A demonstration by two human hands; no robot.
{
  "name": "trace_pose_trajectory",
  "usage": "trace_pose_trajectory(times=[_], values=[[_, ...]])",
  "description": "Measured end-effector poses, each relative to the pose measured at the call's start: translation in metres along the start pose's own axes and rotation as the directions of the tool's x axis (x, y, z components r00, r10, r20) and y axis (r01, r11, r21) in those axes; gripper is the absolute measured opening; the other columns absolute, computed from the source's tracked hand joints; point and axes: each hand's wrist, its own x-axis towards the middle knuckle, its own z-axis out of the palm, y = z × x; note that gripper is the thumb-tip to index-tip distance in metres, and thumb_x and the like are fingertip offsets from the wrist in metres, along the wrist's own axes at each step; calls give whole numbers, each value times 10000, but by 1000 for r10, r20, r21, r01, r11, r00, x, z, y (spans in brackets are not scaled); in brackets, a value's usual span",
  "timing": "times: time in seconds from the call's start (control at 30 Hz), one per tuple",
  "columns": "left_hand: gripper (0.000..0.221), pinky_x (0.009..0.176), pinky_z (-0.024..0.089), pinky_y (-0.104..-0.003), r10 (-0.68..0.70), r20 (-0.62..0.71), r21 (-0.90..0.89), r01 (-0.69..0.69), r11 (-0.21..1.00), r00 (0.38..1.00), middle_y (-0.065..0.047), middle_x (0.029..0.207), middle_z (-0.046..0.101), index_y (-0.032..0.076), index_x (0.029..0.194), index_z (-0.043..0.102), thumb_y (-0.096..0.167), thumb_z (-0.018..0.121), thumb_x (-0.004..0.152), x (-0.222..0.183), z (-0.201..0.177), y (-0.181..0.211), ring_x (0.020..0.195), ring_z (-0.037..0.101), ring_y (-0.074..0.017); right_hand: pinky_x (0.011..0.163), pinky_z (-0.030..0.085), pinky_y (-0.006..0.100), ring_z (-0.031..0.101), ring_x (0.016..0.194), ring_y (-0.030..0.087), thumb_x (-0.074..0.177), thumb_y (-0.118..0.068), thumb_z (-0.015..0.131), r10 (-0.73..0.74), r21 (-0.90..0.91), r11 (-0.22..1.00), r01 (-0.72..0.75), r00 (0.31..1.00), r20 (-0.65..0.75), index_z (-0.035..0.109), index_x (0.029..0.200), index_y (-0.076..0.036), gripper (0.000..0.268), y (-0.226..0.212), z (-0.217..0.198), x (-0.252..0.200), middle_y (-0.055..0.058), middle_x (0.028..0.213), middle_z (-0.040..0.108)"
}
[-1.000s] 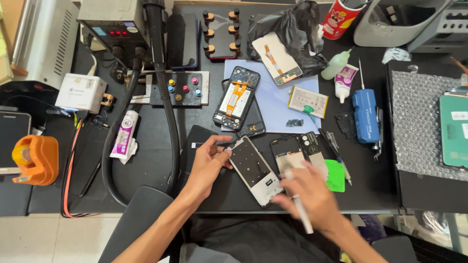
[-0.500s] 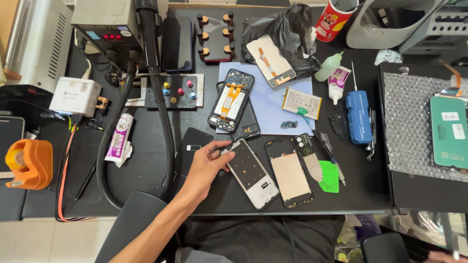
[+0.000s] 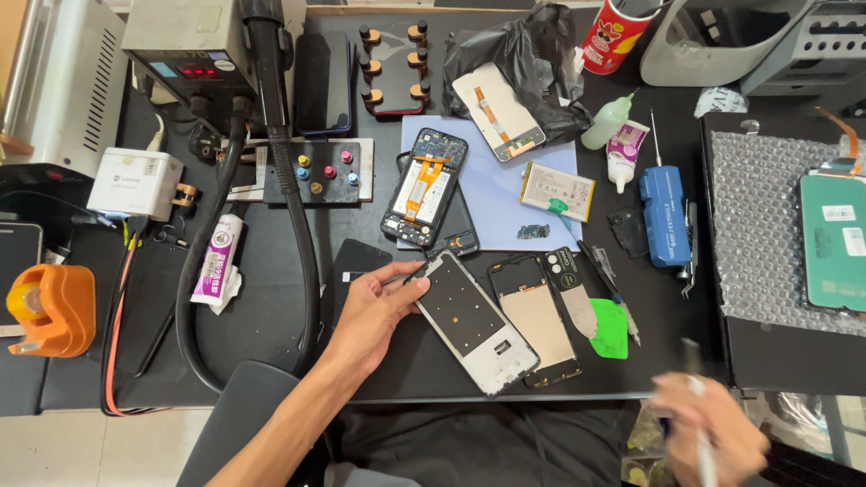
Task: The person disassembles a smartphone by prying the internal components and the front display from the frame using a thin metal tool.
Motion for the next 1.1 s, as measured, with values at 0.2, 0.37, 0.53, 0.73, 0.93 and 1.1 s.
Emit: trace_pose_trajectory(times=[0.2, 0.37, 0.53, 0.73, 0.93, 1.1], values=[[307, 864, 556, -309, 29, 10, -52, -28, 998, 1000, -121, 1030, 769, -53, 1191, 651, 48, 708, 906, -8, 4, 9, 893, 708, -132, 879, 575, 288, 719, 955, 166, 819, 3, 757, 141, 325, 897, -298, 892, 430, 636, 976, -4, 198, -67, 75, 49, 150, 1066, 727], [292, 884, 551, -297, 69, -36, -98, -72, 993, 997, -105, 1049, 752, -38, 1196, 672, 56, 685, 919, -12, 6, 11, 917, 695, -128, 782, 520, 254, 627, 888, 104, 897, 11, 704, 343, 366, 642, -673, 679, 649, 520, 934, -51, 198, -81, 105, 78, 146, 1090, 739], [229, 883, 557, -307, 98, -140, -253, -132, 958, 985, -103, 1053, 733, -21, 1152, 654, 50, 655, 935, -7, 13, 8, 935, 685, -142, 788, 520, 258, 641, 896, 106, 893, 25, 687, 368, 393, 426, -815, 552, 748, 506, 947, -62, 208, -83, 119, 87, 148, 1086, 713], [209, 831, 569, -287, 59, -293, -267, -141, 953, 954, -100, 1015, 736, -16, 1124, 660, 45, 654, 924, -2, 22, 10, 885, 701, -138, 862, 538, 270, 657, 976, 110, 866, 46, 671, 302, 418, 392, -820, 544, 783, 480, 1011, -82, 271, -91, 118, 84, 158, 1221, 643], [206, 750, 570, -287, 121, -292, -301, -211, 930, 949, -91, 972, 718, -48, 1117, 675, 78, 656, 956, 9, 35, 2, 831, 688, -138, 832, 533, 288, 635, 921, 122, 876, 76, 685, 232, 492, 393, -777, 602, 764, 460, 1056, -73, 324, -82, 119, 77, 169, 1250, 600], [260, 760, 589, -292, 166, -136, -354, -204, 913, 977, -108, 1003, 718, -54, 1173, 663, 131, 667, 991, 33, 56, 1, 845, 698, -148, 818, 540, 297, 653, 888, 133, 867, 69, 659, 324, 540, 284, -792, 609, 723, 456, 1052, -75, 310, -66, 119, 85, 171, 1228, 607]])
